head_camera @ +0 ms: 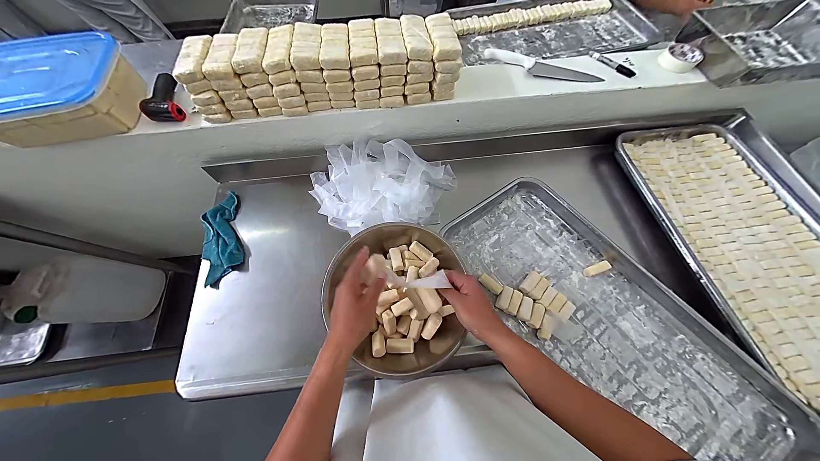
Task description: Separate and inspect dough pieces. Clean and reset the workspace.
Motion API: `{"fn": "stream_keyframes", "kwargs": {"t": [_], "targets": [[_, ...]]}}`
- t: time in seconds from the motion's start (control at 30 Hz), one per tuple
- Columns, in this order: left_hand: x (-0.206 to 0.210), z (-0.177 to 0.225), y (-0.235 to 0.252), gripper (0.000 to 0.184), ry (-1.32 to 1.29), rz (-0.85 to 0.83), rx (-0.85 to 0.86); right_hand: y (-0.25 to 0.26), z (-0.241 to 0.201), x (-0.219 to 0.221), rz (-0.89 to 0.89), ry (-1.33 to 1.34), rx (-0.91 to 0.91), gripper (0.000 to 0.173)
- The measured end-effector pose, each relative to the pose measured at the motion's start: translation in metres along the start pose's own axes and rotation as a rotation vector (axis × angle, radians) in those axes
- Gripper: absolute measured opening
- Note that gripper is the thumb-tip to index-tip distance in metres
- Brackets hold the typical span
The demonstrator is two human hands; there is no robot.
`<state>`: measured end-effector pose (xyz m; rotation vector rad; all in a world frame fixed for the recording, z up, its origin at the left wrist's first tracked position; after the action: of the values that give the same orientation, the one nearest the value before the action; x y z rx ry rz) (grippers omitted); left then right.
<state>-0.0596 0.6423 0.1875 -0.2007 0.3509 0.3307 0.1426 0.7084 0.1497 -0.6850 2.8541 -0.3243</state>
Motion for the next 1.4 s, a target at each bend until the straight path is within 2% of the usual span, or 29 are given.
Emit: {"fn": "stream_keyframes", "kwargs": {"t": [0.07, 0.13, 0.2, 0.27, 0.33, 0.43, 0.5, 0.6, 0.8, 0.93, 1.07, 1.2, 1.33, 1.4], "targets": [[0.025, -0.02, -0.006, 0.057, -0.045, -0.115, -0.098, 0.0, -0.008, 0.001, 0.031, 0.124, 0.005, 0.02], [0.045, -0.023, -0.014, 0.047, -0.192, -0.172, -0.169, -0.002, -0.012, 0.006, 0.006, 0.237, 0.042, 0.02], [0.053, -0.019, -0.017, 0.032, -0.369, -0.142, -0.201, -0.002, -0.012, 0.012, -0.053, 0.217, 0.047, 0.021], [0.051, -0.016, -0.016, 0.027, -0.428, -0.103, -0.178, -0.002, -0.013, 0.015, -0.093, 0.131, 0.019, 0.02], [0.048, -0.014, -0.015, 0.027, -0.408, -0.086, -0.139, -0.004, -0.015, 0.019, -0.146, 0.092, 0.013, 0.024], [0.051, -0.007, -0.017, 0.03, -0.362, -0.133, -0.097, -0.005, -0.017, 0.029, -0.227, 0.086, 0.01, 0.039], [0.052, -0.003, -0.017, 0.031, -0.318, -0.141, -0.056, -0.003, -0.014, 0.03, -0.216, 0.031, -0.004, 0.037], [0.045, 0.002, -0.017, 0.028, -0.196, -0.064, 0.011, -0.004, -0.015, 0.03, -0.146, -0.072, -0.041, 0.031], [0.044, 0.003, -0.021, 0.03, -0.087, 0.003, 0.081, -0.004, -0.012, 0.027, -0.145, -0.093, -0.024, 0.04], [0.044, 0.006, -0.022, 0.03, -0.062, 0.044, 0.101, -0.006, -0.022, 0.024, -0.092, -0.199, -0.101, 0.039], [0.041, 0.006, -0.022, 0.031, -0.09, 0.098, 0.08, -0.005, -0.033, 0.023, -0.025, -0.318, -0.182, 0.038], [0.034, 0.009, -0.017, 0.033, -0.065, 0.041, 0.038, -0.004, -0.046, 0.022, -0.059, -0.401, -0.329, 0.033], [0.019, -0.022, -0.008, 0.044, 0.162, -0.007, -0.081, -0.001, -0.057, -0.006, 0.052, -0.381, -0.419, 0.029], [0.015, -0.039, -0.004, 0.053, 0.209, -0.059, -0.151, -0.003, -0.07, -0.018, 0.113, -0.279, -0.428, 0.025]]}}
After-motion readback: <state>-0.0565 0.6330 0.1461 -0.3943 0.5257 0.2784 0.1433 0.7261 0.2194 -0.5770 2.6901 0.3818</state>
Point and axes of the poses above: each hand's wrist, its own y-axis towards the middle knuckle, its own x-axis out of the palm, z = x × y, the point moved 10 cm from there along y, towards the middle knuckle, and after that the axes turned 2 degrees about z, right-handed, at the moved point
